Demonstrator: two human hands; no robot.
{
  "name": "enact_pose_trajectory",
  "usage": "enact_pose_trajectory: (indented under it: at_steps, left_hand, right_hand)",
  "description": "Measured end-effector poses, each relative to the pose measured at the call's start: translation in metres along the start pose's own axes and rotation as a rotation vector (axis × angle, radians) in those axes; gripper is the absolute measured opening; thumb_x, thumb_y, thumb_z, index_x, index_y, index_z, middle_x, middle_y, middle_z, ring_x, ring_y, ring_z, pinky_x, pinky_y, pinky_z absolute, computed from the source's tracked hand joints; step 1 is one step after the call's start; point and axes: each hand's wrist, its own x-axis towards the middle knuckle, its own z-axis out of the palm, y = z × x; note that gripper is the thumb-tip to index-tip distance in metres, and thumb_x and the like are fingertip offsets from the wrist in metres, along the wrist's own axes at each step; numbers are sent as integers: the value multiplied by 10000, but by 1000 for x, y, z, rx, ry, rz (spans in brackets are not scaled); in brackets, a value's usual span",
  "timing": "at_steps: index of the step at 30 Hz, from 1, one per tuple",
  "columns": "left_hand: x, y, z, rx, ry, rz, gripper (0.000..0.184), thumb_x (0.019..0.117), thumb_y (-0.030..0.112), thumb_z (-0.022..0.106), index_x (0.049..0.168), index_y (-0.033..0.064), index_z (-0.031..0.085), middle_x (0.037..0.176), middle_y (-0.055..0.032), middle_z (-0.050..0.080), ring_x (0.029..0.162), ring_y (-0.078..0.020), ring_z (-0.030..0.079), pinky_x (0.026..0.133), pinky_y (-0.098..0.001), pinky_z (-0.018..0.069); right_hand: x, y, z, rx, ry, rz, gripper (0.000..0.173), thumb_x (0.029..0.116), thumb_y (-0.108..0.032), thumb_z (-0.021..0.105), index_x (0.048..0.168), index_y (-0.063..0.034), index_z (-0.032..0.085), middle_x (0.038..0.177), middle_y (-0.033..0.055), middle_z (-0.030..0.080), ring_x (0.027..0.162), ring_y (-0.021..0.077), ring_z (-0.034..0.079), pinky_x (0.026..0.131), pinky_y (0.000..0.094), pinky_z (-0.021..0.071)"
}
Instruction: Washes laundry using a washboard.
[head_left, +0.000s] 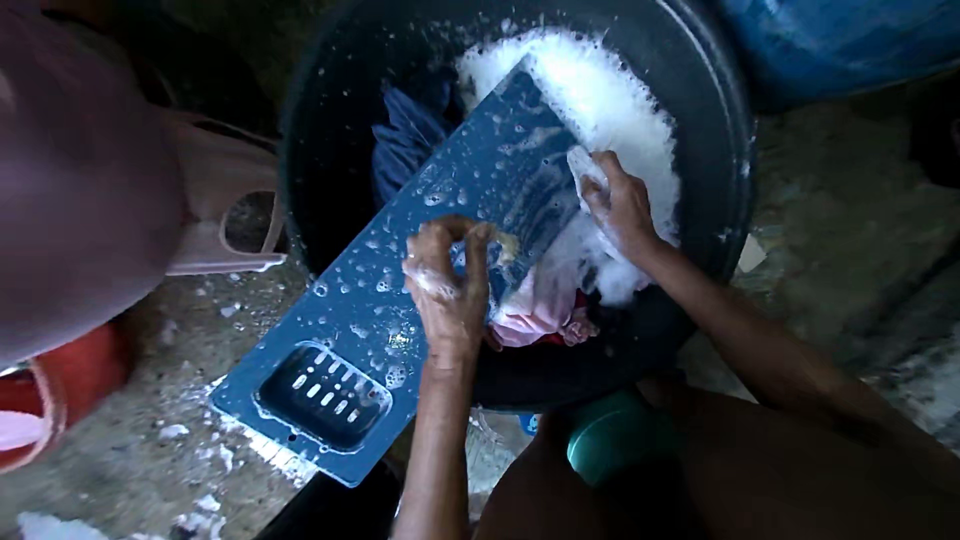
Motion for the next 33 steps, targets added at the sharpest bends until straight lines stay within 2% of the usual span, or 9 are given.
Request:
enact_pose_trajectory:
  at_steps: [6, 8, 11, 14, 18, 22, 25, 29, 33]
  left_hand:
    - [29, 43, -29, 73, 103, 120, 212, 1047, 199, 584, 1080, -1, 644, 899, -79, 665, 758, -85, 643, 692, -235, 542]
    - [22, 41, -13, 13, 60, 76, 226, 1038, 180, 598, 1131, -21, 643, 950, -117, 682, 788, -133, 669, 715, -287, 575]
    - [12, 30, 9, -51, -99, -85, 350, 1024, 221, 635, 1299, 7, 601, 1178, -159, 681, 945, -187, 708, 836, -355, 593]
    - [15, 4, 5, -26, -97, -202, 374, 1057, 189, 564, 1378, -1, 548, 1307, -180, 653, 1057, -227, 705, 928, -402, 572]
    - [42, -23, 8, 57, 19, -235, 322, 1051, 129, 531, 1311, -52, 589, 1248, -231, 655, 1085, -258, 679, 952, -385, 547]
    - [79, -26, 51, 236, -123, -33, 339, 1028, 186, 564, 1265, -43, 646, 1363, -268, 581, 1277, -427, 547, 1057, -542, 452]
    - [86, -36, 70, 382, -130, 85, 342, 1020, 259, 596, 1093, -62, 688, 1242, -277, 613, 1189, -487, 561, 966, -584, 476]
    - [30, -24, 49, 386, -140, -114, 353, 1069, 295, 530, 1120, -36, 643, 1110, -244, 651, 1016, -420, 662, 854, -587, 538]
    - [-24, -25, 53, 410, 77, -210, 269, 1023, 281, 605, 1053, 30, 696, 993, -181, 697, 970, -400, 650, 819, -593, 472]
  right_hand:
    - [6, 2, -6, 108, 16, -8, 398, 1050, -267, 530, 1386, -58, 565, 1028, 212, 718, 882, 358, 714, 792, 560, 559]
    - [6, 3, -7, 138, 18, -4, 398, 1052, -266, 530, 1388, -55, 561, 1036, 208, 716, 880, 343, 711, 800, 544, 562]
    - [5, 6, -8, 159, 31, 3, 400, 1047, -254, 536, 1382, -35, 565, 1037, 212, 715, 882, 327, 710, 808, 527, 563]
    - [5, 11, -12, 153, 44, 45, 380, 1055, -244, 527, 1368, -35, 567, 1024, 203, 705, 846, 296, 692, 787, 488, 554]
    - [4, 5, -5, 173, 42, 49, 375, 1055, -237, 527, 1363, -26, 566, 1016, 209, 707, 849, 308, 699, 786, 501, 560]
    - [3, -23, 11, 189, -8, -62, 376, 1047, -240, 536, 1354, -26, 577, 1021, 190, 717, 885, 305, 712, 806, 511, 572]
    - [3, -36, 23, 153, -60, -140, 374, 1039, -244, 542, 1344, -34, 588, 1021, 181, 725, 893, 315, 721, 793, 520, 579]
    - [7, -35, 29, 34, -183, -133, 401, 1052, -235, 533, 1403, -42, 551, 1110, 202, 716, 982, 368, 716, 850, 571, 564]
    - [-12, -66, 31, -28, -119, -182, 368, 1025, -204, 577, 1343, -18, 591, 1116, 190, 717, 941, 354, 724, 800, 552, 577]
